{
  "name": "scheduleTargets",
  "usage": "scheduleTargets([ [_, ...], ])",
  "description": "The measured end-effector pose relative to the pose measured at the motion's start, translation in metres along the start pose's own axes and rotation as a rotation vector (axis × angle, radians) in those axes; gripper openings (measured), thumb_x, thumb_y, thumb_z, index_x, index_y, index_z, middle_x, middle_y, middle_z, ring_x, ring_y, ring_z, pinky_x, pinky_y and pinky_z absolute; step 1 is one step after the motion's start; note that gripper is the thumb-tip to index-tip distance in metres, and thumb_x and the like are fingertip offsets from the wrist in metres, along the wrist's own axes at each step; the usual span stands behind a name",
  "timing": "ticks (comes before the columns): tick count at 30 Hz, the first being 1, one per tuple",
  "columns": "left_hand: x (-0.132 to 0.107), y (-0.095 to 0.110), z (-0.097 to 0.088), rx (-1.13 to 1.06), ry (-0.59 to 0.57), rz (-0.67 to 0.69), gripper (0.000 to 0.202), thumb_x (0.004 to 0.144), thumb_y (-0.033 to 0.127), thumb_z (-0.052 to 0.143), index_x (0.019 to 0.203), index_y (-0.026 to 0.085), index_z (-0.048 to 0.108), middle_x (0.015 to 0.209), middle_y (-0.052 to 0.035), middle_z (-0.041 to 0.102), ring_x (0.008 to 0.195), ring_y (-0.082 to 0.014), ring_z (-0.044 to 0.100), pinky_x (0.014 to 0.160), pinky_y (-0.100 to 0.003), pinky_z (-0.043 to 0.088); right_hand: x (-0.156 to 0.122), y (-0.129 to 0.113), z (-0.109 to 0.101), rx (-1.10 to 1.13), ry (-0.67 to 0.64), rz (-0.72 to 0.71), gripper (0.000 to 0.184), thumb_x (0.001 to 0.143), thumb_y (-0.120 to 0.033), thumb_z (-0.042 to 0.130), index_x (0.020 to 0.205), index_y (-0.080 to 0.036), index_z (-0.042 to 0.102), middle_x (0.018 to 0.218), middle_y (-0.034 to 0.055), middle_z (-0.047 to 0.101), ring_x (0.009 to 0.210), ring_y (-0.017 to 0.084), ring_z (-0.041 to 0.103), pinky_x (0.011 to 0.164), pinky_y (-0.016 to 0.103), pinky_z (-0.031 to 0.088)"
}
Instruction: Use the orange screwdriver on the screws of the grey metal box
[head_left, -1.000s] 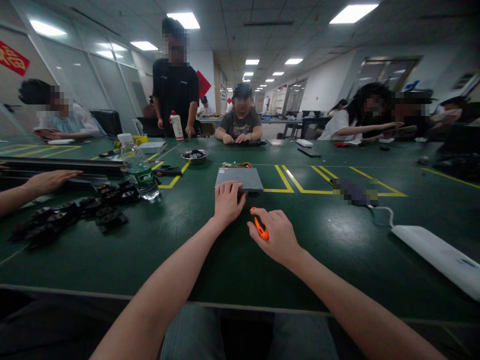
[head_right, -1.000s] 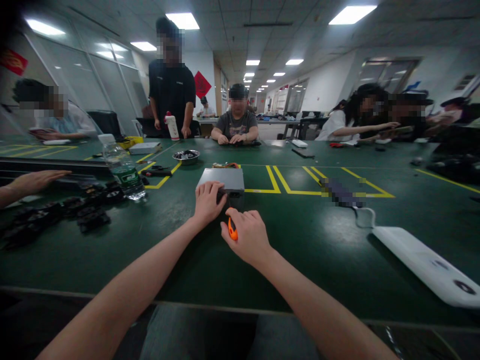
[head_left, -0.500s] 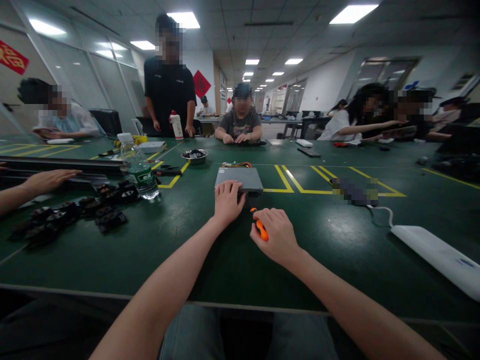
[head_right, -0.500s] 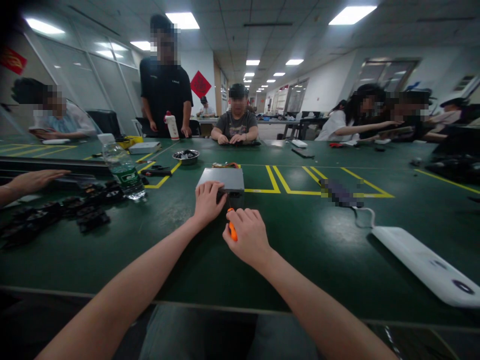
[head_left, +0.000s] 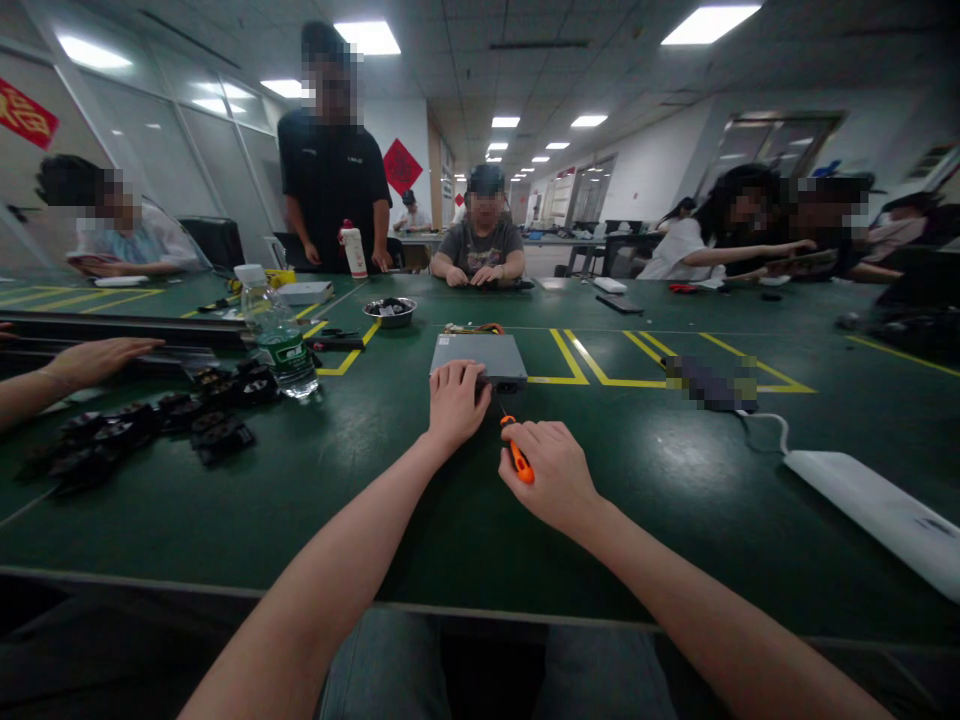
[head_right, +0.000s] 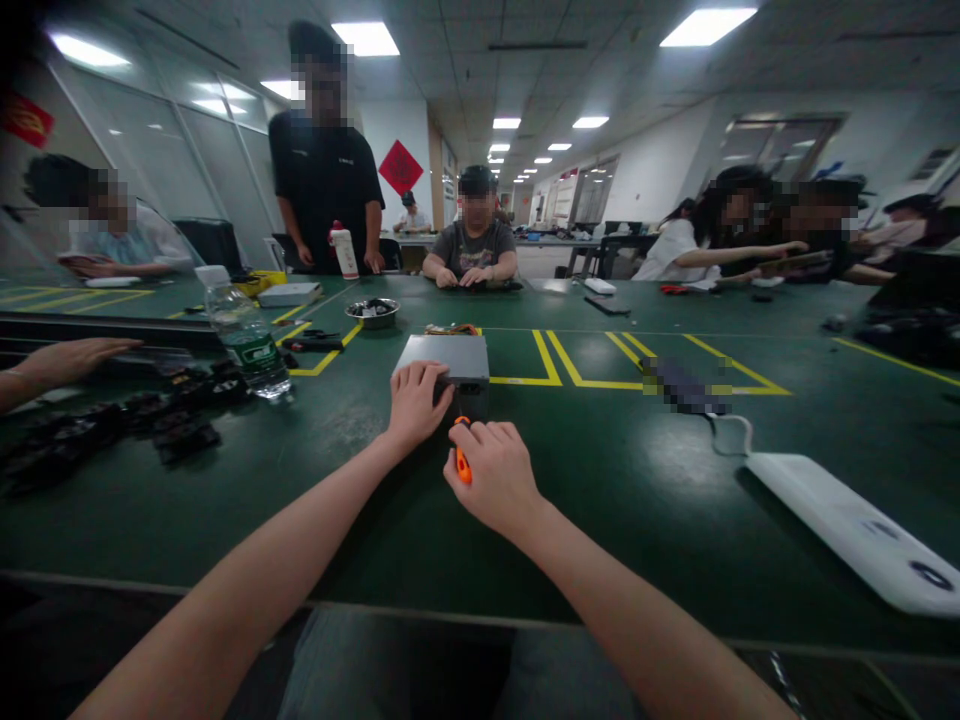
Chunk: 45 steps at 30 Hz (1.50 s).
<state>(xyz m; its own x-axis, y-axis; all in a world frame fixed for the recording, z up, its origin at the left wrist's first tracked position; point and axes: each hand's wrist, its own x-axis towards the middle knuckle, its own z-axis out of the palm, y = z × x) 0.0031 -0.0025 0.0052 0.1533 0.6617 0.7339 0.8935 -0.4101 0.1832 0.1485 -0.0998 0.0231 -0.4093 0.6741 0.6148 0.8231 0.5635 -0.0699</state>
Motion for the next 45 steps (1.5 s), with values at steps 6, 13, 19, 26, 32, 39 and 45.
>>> scheduleTargets([
  [6,0.0,0.0,0.0,0.001,-0.001,-0.008,0.026,0.083,0.03,0.05,0.108,0.023,0.051,0.112,-0.0062,0.053,0.106,-0.0239,0.045,0.096,-0.039,0.03,0.001,-0.002,-0.002,-0.038,-0.001,-0.03,0.015,0.081,-0.031,0.048,0.083,-0.019,0.057,0.077,0.003,0.054,0.073,0.016,0.046,0.069,0.029,0.032],
  [13,0.001,0.0,0.0,0.004,-0.006,-0.01,0.026,0.083,0.031,0.05,0.108,0.023,0.051,0.112,-0.0064,0.053,0.106,-0.0241,0.045,0.094,-0.039,0.031,0.0,-0.002,0.0,0.023,-0.006,0.021,0.021,0.083,-0.028,0.045,0.098,-0.015,0.051,0.077,0.0029,0.058,0.068,0.014,0.051,0.072,0.029,0.035],
  [19,0.0,0.0,0.0,0.005,-0.008,-0.004,0.027,0.083,0.031,0.051,0.108,0.023,0.051,0.112,-0.0062,0.053,0.106,-0.0238,0.045,0.095,-0.038,0.03,0.0,0.0,0.0,-0.036,-0.006,-0.035,0.012,0.078,-0.022,0.047,0.084,-0.018,0.055,0.077,0.0033,0.056,0.071,0.015,0.047,0.071,0.029,0.033],
  [26,0.0,-0.002,0.001,0.02,0.0,0.006,0.028,0.082,0.031,0.052,0.109,0.023,0.051,0.112,-0.0059,0.053,0.105,-0.0237,0.044,0.094,-0.038,0.03,0.001,0.001,-0.001,-0.024,0.008,-0.046,0.013,0.079,-0.023,0.046,0.085,-0.017,0.056,0.075,0.0028,0.056,0.07,0.015,0.048,0.071,0.029,0.033],
  [32,0.0,-0.002,0.001,0.028,-0.007,0.009,0.027,0.083,0.031,0.051,0.108,0.022,0.051,0.112,-0.0063,0.053,0.105,-0.0241,0.045,0.094,-0.038,0.031,-0.002,0.006,-0.003,0.002,0.13,-0.079,0.01,0.075,-0.024,0.049,0.079,-0.017,0.055,0.07,0.0015,0.057,0.064,0.014,0.048,0.068,0.028,0.034],
  [39,0.0,-0.003,0.001,0.03,0.005,0.011,0.026,0.083,0.031,0.051,0.108,0.023,0.051,0.112,-0.0063,0.053,0.104,-0.0245,0.045,0.093,-0.038,0.031,-0.004,0.019,-0.012,-0.024,0.2,-0.03,0.009,0.075,-0.023,0.049,0.074,-0.015,0.054,0.061,0.0,0.052,0.057,0.012,0.045,0.063,0.027,0.034],
  [45,0.0,-0.002,0.001,0.025,0.008,0.022,0.026,0.083,0.031,0.051,0.108,0.022,0.051,0.111,-0.0064,0.054,0.105,-0.0241,0.046,0.093,-0.038,0.031,-0.004,0.02,-0.011,-0.031,0.192,-0.024,0.01,0.076,-0.023,0.049,0.075,-0.015,0.054,0.063,0.0004,0.053,0.059,0.012,0.046,0.064,0.027,0.035],
])
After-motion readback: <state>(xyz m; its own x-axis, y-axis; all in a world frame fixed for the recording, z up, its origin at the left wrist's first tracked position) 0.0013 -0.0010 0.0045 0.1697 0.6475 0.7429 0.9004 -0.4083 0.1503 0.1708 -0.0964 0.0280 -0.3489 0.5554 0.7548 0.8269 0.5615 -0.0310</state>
